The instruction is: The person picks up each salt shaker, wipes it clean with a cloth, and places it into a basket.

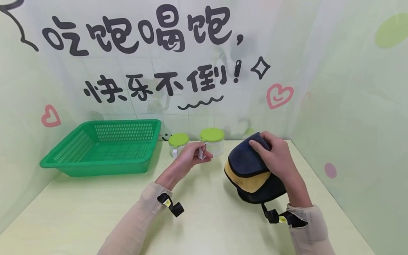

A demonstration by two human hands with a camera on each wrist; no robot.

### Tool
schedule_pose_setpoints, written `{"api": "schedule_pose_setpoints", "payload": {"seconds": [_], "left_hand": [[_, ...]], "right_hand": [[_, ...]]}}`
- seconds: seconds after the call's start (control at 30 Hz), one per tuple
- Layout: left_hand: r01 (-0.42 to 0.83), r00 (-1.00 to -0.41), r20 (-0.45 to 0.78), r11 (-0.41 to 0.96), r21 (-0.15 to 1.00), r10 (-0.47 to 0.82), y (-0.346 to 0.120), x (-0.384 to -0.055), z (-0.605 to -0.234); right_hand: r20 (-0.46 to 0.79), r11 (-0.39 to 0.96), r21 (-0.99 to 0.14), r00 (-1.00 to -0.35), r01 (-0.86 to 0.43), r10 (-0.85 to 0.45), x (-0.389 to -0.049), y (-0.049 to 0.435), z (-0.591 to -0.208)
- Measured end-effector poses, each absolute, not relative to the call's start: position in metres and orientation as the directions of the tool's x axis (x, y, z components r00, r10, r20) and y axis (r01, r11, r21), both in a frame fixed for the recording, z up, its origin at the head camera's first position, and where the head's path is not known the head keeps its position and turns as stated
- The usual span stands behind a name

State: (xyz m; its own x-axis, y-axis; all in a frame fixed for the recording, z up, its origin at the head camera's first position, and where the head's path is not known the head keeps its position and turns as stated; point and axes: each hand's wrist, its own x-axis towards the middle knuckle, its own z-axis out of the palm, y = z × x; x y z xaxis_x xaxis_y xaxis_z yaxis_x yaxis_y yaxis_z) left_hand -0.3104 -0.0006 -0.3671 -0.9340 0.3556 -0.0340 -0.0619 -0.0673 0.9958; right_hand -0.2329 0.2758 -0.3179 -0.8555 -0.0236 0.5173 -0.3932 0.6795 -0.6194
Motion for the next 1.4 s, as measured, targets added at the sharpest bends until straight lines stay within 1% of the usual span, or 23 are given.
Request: {"api": "schedule_pose_setpoints", "payload": {"seconds": [0.1, 0.23, 0.37, 0.53, 0.63, 0.8, 0.93, 1.07, 1.13, 1.27, 1.33, 1.4], "left_hand": [[-0.038, -0.939, -0.015, -0.061, 0.997, 0.344, 0.001, -0.305, -0.362], [-0.016, -0.942, 0.006, -0.062, 0.998, 0.336, 0.002, -0.299, -0.357], [-0.005, -0.944, 0.017, -0.067, 0.998, 0.33, 0.004, -0.292, -0.352], [-0.003, -0.941, 0.027, -0.087, 0.996, 0.338, 0.009, -0.285, -0.345], [-0.001, -0.935, 0.029, -0.085, 0.996, 0.354, 0.011, -0.283, -0.342], [-0.008, -0.916, 0.026, -0.084, 0.996, 0.4, 0.015, -0.279, -0.342], [0.01, -0.913, 0.028, -0.048, 0.999, 0.407, 0.019, -0.274, -0.342], [0.029, -0.906, 0.029, -0.006, 1.0, 0.421, 0.02, -0.272, -0.339], [0.028, -0.888, 0.027, -0.005, 1.0, 0.46, 0.018, -0.273, -0.338], [0.027, -0.834, 0.006, 0.03, 0.999, 0.552, 0.011, -0.274, -0.337], [0.028, -0.823, -0.012, 0.062, 0.998, 0.568, 0.007, -0.274, -0.336], [0.027, -0.824, -0.017, 0.07, 0.997, 0.566, 0.002, -0.273, -0.336]], "right_hand": [[0.546, 0.678, -0.606, -0.837, -0.416, -0.025, -0.231, 0.272, -0.318], [0.592, 0.697, -0.553, -0.804, -0.456, -0.056, -0.23, 0.265, -0.318], [0.615, 0.714, -0.488, -0.778, -0.502, -0.127, -0.231, 0.258, -0.32], [0.656, 0.718, -0.399, -0.725, -0.57, -0.21, -0.232, 0.25, -0.323], [0.647, 0.714, -0.364, -0.713, -0.599, -0.269, -0.232, 0.245, -0.325], [0.585, 0.72, -0.307, -0.72, -0.623, -0.373, -0.231, 0.236, -0.33], [0.552, 0.727, -0.315, -0.741, -0.61, -0.383, -0.23, 0.226, -0.334], [0.568, 0.744, -0.304, -0.74, -0.595, -0.36, -0.229, 0.22, -0.335], [0.593, 0.752, -0.281, -0.724, -0.596, -0.352, -0.229, 0.219, -0.336], [0.656, 0.76, -0.225, -0.672, -0.609, -0.344, -0.229, 0.218, -0.339], [0.676, 0.757, -0.203, -0.649, -0.621, -0.35, -0.229, 0.216, -0.34], [0.685, 0.753, -0.188, -0.634, -0.631, -0.36, -0.23, 0.213, -0.341]]}}
